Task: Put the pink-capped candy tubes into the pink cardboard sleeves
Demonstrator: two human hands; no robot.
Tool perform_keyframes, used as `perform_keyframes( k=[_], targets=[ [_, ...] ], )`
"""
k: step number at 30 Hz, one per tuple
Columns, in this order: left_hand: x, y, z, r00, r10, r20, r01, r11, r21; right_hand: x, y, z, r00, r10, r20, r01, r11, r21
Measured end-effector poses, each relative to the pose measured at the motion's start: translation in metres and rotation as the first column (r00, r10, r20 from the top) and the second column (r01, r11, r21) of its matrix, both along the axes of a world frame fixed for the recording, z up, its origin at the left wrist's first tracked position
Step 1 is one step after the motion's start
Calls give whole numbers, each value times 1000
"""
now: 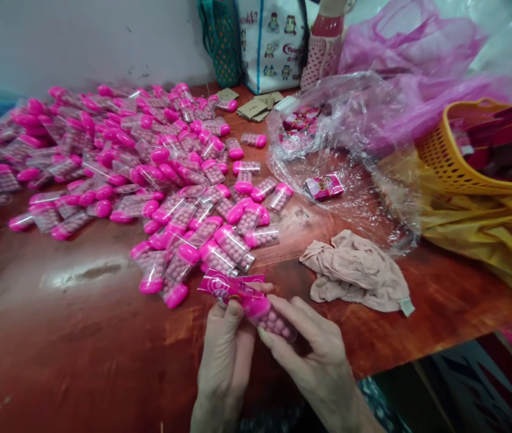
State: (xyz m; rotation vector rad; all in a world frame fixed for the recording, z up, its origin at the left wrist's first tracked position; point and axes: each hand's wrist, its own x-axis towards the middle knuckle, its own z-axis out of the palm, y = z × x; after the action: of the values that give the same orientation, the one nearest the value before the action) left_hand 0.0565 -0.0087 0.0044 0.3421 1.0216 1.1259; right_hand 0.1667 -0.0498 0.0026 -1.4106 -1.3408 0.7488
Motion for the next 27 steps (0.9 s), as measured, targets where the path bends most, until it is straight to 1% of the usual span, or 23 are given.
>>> perform_keyframes(
  k=[2, 4, 6, 8, 10, 12, 14, 15, 16, 18, 20, 22, 23, 24, 25, 27],
  targets=[
    [-2, -1, -2, 999, -36, 26, 37, 999, -24, -1, 0, 0, 1000, -5, -20, 5, 1000, -10],
    [-3, -1, -3, 997, -62, 43, 64, 997, -35, -1, 0, 1, 997, 1, -81, -5, 999, -48],
    [-5, -2, -3, 995, -87, 43, 88, 996, -18, 0, -1, 3, 988, 11, -152, -29, 993, -113],
    [-4, -2, -2, 995, -102, 15, 102, 995, 9, -1, -1, 3, 983, -2, -184, -27, 988, -154],
    [-2, -2, 0, 996, -78, -40, 79, 997, 25, -3, -2, 2, 989, -35, -147, 18, 993, -113],
    [2, -2, 2, 995, -22, -96, 24, 1000, 18, -6, -2, 0, 995, -77, -68, 78, 997, 5],
    [4, -1, 5, 995, -9, -100, 8, 1000, -13, -9, -2, -2, 994, -108, -10, 108, 989, 105],
    [5, -1, 6, 997, -30, -77, 27, 999, -37, -9, -3, -2, 994, -110, -8, 110, 988, 113],
    [5, -1, 6, 997, -67, -43, 65, 996, -59, -10, -3, -2, 994, -101, -31, 104, 991, 86],
    [4, -1, 7, 990, -139, 13, 139, 988, -70, -10, -3, -1, 987, -76, -145, 69, 996, -56],
    [1, -1, 6, 986, -164, 9, 164, 985, -47, -11, -4, -1, 946, -68, -318, -4, 975, -221],
    [-3, -2, 5, 987, -159, -16, 158, 987, -28, -12, -3, -1, 886, -80, -457, -81, 943, -322],
    [-5, -2, 4, 988, -152, -22, 151, 988, -29, -13, -3, -2, 869, -83, -489, -102, 935, -340],
    [-6, -1, 4, 989, -144, -18, 143, 989, -34, -14, -2, -3, 869, -80, -489, -103, 936, -337],
    [-7, -1, 4, 991, -134, -8, 133, 990, -40, -14, -1, -4, 887, -70, -456, -87, 946, -313],
    [-8, 0, 4, 994, -110, 5, 111, 993, -47, -15, 0, -5, 943, -49, -329, -23, 978, -209]
  ],
)
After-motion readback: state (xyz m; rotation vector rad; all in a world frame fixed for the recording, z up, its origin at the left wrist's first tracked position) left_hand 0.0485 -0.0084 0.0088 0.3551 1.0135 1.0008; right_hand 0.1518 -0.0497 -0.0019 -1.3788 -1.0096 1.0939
